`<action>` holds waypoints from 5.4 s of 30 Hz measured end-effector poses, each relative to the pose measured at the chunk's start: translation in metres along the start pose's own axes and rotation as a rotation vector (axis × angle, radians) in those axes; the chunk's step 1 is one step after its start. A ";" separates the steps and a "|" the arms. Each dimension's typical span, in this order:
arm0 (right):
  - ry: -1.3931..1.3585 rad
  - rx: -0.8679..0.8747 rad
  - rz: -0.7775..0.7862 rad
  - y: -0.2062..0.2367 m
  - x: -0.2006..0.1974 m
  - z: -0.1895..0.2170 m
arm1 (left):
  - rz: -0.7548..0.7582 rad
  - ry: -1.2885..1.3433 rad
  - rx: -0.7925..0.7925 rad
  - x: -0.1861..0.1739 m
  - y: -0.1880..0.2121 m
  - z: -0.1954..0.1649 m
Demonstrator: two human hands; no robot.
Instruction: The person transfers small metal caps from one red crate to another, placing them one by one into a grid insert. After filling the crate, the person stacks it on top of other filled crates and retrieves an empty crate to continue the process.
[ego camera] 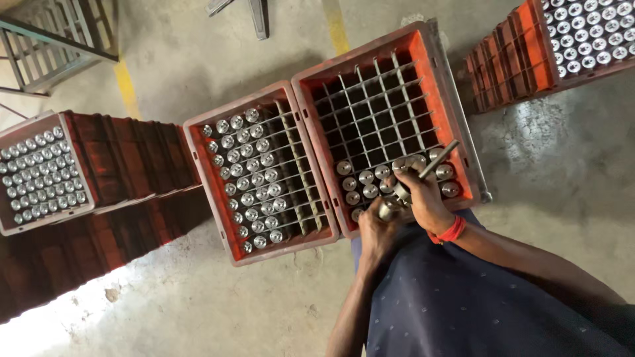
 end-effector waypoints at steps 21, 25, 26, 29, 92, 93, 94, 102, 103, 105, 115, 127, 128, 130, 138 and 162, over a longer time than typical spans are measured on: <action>-0.214 0.041 -0.217 -0.041 -0.109 -0.037 | -0.216 -0.830 0.429 -0.055 -0.091 -0.043; -0.167 0.131 -0.305 -0.026 -0.112 -0.069 | -0.170 -0.715 0.609 -0.051 -0.081 -0.037; -0.184 0.146 -0.296 -0.022 -0.112 -0.076 | -0.189 -0.630 0.511 -0.060 -0.078 -0.024; -0.227 0.206 -0.281 -0.004 -0.118 -0.094 | -0.285 -0.507 0.314 -0.098 -0.045 0.010; -0.205 0.128 -0.202 -0.007 -0.132 -0.090 | -0.691 -0.816 0.225 -0.216 -0.047 0.016; -0.215 0.164 -0.205 -0.009 -0.128 -0.093 | -0.710 -0.862 0.313 -0.223 -0.046 0.009; -0.224 0.200 -0.208 -0.010 -0.124 -0.095 | -0.728 -0.907 0.403 -0.226 -0.046 0.002; -0.139 0.123 -0.166 -0.001 -0.100 -0.088 | -0.529 -0.177 0.399 -0.250 -0.019 -0.029; -0.142 0.133 -0.170 0.004 -0.100 -0.089 | -0.542 0.039 0.360 -0.253 -0.012 -0.028; -0.137 0.147 -0.117 0.003 -0.084 -0.089 | -0.326 0.741 0.294 -0.217 -0.020 -0.018; 0.004 0.069 -0.059 -0.006 0.005 -0.021 | -0.066 -0.078 0.078 -0.013 -0.009 -0.010; -0.137 0.460 -0.034 -0.017 -0.047 -0.077 | 0.311 -0.063 -0.065 0.037 -0.014 0.016; -0.158 0.361 -0.057 -0.030 -0.060 -0.073 | 0.305 -0.131 -0.114 0.030 -0.018 0.021; -0.197 0.169 -0.099 -0.050 -0.090 -0.058 | 0.288 -0.270 -0.217 0.011 -0.036 0.027; -0.286 0.076 -0.238 -0.056 -0.139 -0.053 | -0.155 -0.944 0.388 -0.082 -0.175 -0.057; -0.132 0.158 -0.177 0.005 -0.109 -0.100 | -0.552 -0.355 0.478 -0.261 -0.057 -0.029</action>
Point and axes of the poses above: each hand's wrist, its own y-axis away from the middle knuckle, its own x-axis out of the palm, z = x × y, the point moved 9 cm from there along -y, towards the middle knuckle, and after that the axes turned 13 degrees about y, right-handed, at the moved point
